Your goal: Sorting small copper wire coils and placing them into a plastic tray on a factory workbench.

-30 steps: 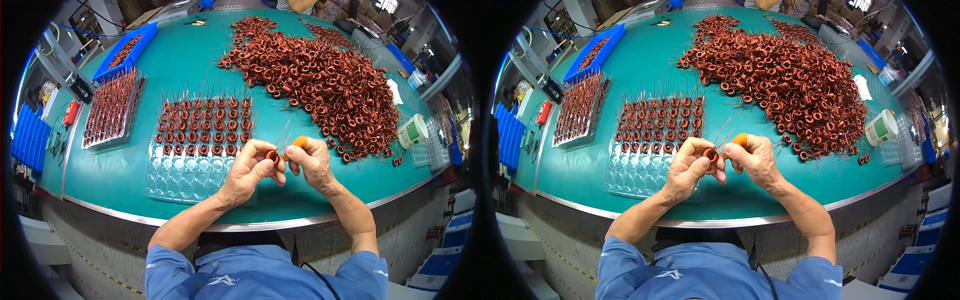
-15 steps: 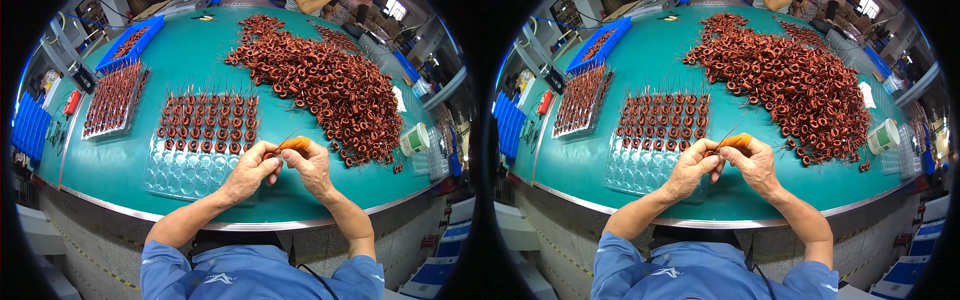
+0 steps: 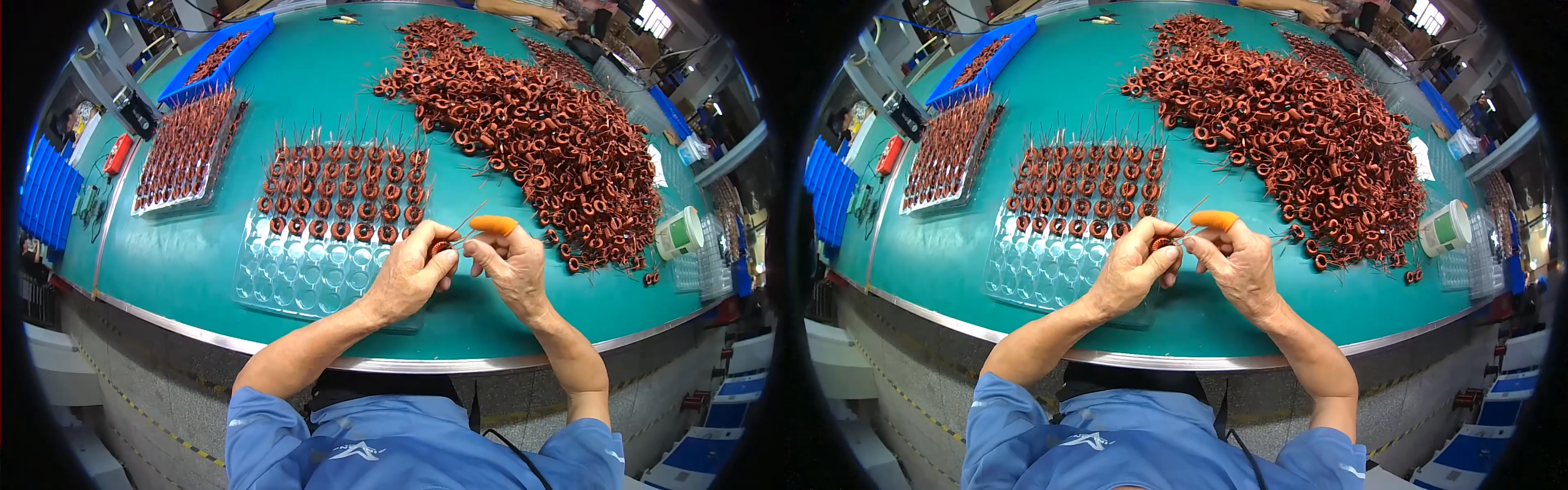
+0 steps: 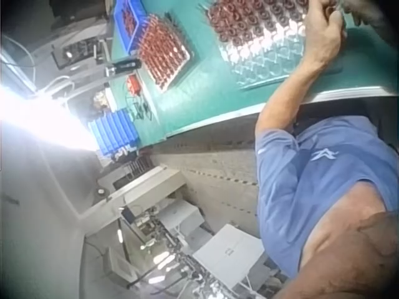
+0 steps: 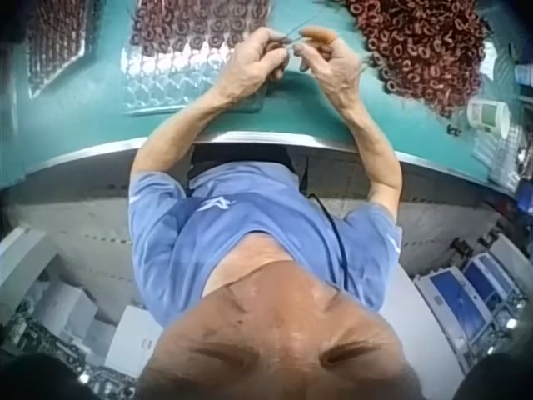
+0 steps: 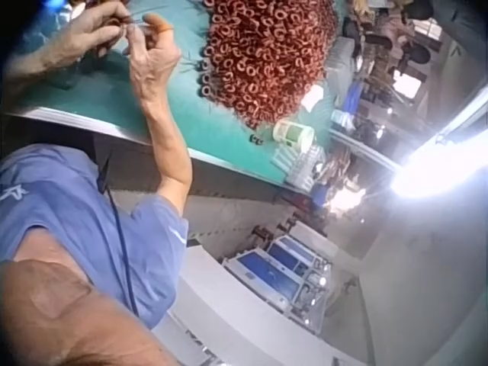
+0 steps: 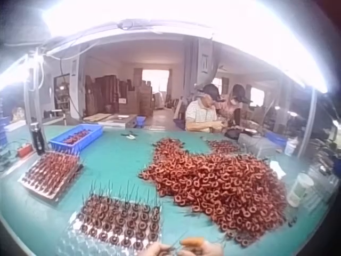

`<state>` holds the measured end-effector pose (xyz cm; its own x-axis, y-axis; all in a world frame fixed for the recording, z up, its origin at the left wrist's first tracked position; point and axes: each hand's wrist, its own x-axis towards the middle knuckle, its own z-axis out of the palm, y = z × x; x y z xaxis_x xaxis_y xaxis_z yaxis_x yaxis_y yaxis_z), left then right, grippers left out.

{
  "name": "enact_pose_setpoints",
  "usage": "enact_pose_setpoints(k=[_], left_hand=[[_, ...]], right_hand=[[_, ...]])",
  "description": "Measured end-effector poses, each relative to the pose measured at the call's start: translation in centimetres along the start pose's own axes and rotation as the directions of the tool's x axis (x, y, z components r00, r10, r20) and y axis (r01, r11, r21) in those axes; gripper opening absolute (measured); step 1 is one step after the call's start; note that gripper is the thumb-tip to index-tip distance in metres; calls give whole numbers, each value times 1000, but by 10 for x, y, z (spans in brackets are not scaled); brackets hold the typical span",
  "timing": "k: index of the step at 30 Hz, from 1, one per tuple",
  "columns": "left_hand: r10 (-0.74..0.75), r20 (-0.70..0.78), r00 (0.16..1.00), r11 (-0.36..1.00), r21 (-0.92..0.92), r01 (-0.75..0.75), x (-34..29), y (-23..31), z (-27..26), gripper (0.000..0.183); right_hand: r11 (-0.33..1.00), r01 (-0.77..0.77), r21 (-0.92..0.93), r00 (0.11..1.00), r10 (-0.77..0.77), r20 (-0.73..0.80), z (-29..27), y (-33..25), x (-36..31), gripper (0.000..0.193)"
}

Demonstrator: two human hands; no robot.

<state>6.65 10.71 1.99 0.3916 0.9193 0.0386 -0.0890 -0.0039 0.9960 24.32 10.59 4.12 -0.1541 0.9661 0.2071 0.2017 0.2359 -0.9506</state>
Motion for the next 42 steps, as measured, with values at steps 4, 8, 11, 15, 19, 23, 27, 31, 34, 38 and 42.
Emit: enact_pose_setpoints(k=[4, 8, 11, 15, 19, 23, 27, 31, 34, 38, 42], left_hand=[[28, -40, 999, 993, 120, -23, -8, -6, -1, 19], [53, 27, 998, 969, 238, -58, -9, -6, 3, 18], [32, 44, 999, 972, 229, -41, -9, -6, 5, 18], [3, 58, 998, 983, 184, -14, -6, -8, 8, 18], [-38, 74, 997, 996, 89, 32, -3, -12, 6, 20], [-22, 55, 998, 999, -24, 23, -11, -17, -5, 32], [52, 120, 991, 983, 169, -72, -4, -16, 3, 44], [147, 133, 980, 936, 303, -182, 2, -21, 12, 36], [279, 162, 946, 825, 464, -323, -5, -27, 10, 24], [241, 292, 926, 755, 544, -368, -12, -34, 9, 22], [190, 392, 900, 694, 595, -405, -6, -37, 12, 22]], right_hand=[[986, 82, -142, 996, -78, 39, 5, 0, -1, 14], [930, 286, -230, 958, -277, 70, 3, 6, -3, 13], [921, 295, -256, 955, -275, 109, -3, 5, -2, 14], [932, 272, -238, 961, -250, 117, -9, 9, -2, 14], [980, 174, -98, 984, -168, 64, -8, 10, -2, 16], [948, 266, -175, 960, -243, 143, 0, 6, 5, 16], [937, 199, -287, 979, -204, 13, -14, 4, 2, 14], [992, 116, 40, 974, -106, -201, -24, 10, 8, 13], [995, 97, 21, 987, -93, -132, -2, -7, 23, 14], [992, 99, -77, 993, -94, 75, 40, -39, 44, 13], [977, 145, -156, 957, -98, 275, 87, -60, 65, 14]])
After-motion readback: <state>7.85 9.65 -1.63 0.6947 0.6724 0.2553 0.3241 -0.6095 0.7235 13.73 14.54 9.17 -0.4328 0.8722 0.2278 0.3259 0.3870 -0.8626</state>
